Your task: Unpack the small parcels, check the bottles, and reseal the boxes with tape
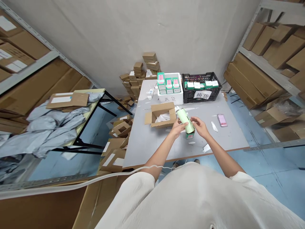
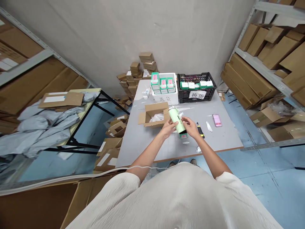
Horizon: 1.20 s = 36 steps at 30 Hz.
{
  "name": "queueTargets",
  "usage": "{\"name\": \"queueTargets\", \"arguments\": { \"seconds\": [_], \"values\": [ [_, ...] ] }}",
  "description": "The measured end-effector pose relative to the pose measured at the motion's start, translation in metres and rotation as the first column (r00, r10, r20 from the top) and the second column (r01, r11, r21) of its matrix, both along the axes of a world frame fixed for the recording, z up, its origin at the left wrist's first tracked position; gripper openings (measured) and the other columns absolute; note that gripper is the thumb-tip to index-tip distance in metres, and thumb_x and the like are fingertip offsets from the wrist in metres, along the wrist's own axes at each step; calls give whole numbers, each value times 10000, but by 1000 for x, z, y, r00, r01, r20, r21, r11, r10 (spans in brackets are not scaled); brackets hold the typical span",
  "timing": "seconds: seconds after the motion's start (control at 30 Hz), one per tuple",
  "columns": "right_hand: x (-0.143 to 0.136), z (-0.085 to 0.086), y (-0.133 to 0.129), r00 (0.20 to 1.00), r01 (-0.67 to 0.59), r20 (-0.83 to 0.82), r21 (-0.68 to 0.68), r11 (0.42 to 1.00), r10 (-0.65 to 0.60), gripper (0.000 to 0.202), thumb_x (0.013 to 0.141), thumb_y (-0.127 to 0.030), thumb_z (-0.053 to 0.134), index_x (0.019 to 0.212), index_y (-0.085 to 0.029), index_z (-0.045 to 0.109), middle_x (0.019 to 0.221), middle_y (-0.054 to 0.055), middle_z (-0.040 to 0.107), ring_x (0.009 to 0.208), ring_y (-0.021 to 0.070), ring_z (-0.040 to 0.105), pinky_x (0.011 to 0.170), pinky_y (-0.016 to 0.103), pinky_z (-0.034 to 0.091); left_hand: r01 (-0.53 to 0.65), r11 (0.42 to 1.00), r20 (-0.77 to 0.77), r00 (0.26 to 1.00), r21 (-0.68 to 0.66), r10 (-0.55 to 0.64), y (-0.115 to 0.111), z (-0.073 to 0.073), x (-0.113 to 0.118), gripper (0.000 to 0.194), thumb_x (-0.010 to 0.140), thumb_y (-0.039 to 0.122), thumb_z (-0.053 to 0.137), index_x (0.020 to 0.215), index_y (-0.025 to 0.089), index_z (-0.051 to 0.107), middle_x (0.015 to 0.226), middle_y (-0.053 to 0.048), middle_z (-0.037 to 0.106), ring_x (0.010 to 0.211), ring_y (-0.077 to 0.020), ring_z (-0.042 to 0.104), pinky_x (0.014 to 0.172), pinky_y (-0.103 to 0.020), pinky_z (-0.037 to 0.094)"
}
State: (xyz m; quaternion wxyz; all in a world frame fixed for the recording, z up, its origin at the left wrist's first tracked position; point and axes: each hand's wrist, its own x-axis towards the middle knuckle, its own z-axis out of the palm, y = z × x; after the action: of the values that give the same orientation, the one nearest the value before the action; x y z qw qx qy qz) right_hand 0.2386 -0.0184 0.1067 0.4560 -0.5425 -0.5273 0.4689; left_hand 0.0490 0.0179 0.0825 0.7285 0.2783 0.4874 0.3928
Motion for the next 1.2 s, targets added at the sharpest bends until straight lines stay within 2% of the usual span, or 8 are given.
{"name": "queueTargets", "arguments": {
  "seconds": [0.13,0.27,0.43,0.63,0.77,0.9,1.07,1.2],
  "values": [
    [-2,4,-4,998,-4,61,37,999,2,534,980,-567,707,1422,-268,705,1416,126,741,1282,296,705,1081,488,600,43,981,-108,994,190,-23,-5,-2,-1,863,579,461,1082,1284,197,660,1263,-142,740,1148,-310,730,1014,-471,609],
    [-5,16,-4,981,-39,192,121,992,15,687,932,-527,773,1554,-283,613,1586,149,604,1309,311,675,1064,503,607,105,934,-231,973,340,-25,-14,-6,-4,887,624,483,1057,1358,209,642,1332,-152,699,1209,-322,702,1009,-467,615],
    [-14,34,7,931,-125,362,218,968,39,795,896,-488,809,1625,-316,543,1670,132,520,1507,357,518,1216,576,495,164,893,-346,938,419,-10,-21,-9,-14,815,661,381,1028,1373,222,667,1341,-123,609,1177,-295,700,1017,-468,621],
    [-36,49,15,897,-214,430,212,954,106,768,901,-469,804,1611,-305,563,1532,130,631,1419,360,579,1218,588,479,178,849,-407,912,497,47,-26,-11,-29,699,658,214,979,1308,251,726,1201,-56,570,1205,-287,680,1110,-485,582],
    [-50,55,12,888,-229,442,191,955,125,746,895,-469,804,1587,-292,586,1516,135,597,1357,337,617,1167,528,525,152,861,-410,909,485,71,-31,-12,-42,705,633,163,972,1290,254,733,1193,-55,572,1202,-288,677,1098,-479,586],
    [-56,62,11,854,-243,506,186,952,120,719,866,-491,830,1523,-272,638,1342,124,668,1257,350,647,1119,537,545,180,872,-435,900,456,41,-35,-8,-49,721,644,159,962,1318,262,726,1216,-55,582,1179,-280,681,1094,-472,585],
    [-42,77,15,865,-151,502,256,955,2,614,872,-517,831,1432,-299,705,1203,98,713,1153,350,661,1077,530,562,256,821,-458,889,510,7,-31,1,-40,784,718,202,938,1448,261,658,1319,-92,623,1240,-305,668,1115,-474,560],
    [-15,93,20,866,-68,488,327,943,-107,657,882,-570,820,1458,-284,684,1207,104,710,1149,352,656,1070,540,568,293,786,-460,888,544,-13,-26,-1,-31,840,781,212,888,1548,275,554,1476,-134,590,1284,-307,646,1108,-467,547]
  ]
}}
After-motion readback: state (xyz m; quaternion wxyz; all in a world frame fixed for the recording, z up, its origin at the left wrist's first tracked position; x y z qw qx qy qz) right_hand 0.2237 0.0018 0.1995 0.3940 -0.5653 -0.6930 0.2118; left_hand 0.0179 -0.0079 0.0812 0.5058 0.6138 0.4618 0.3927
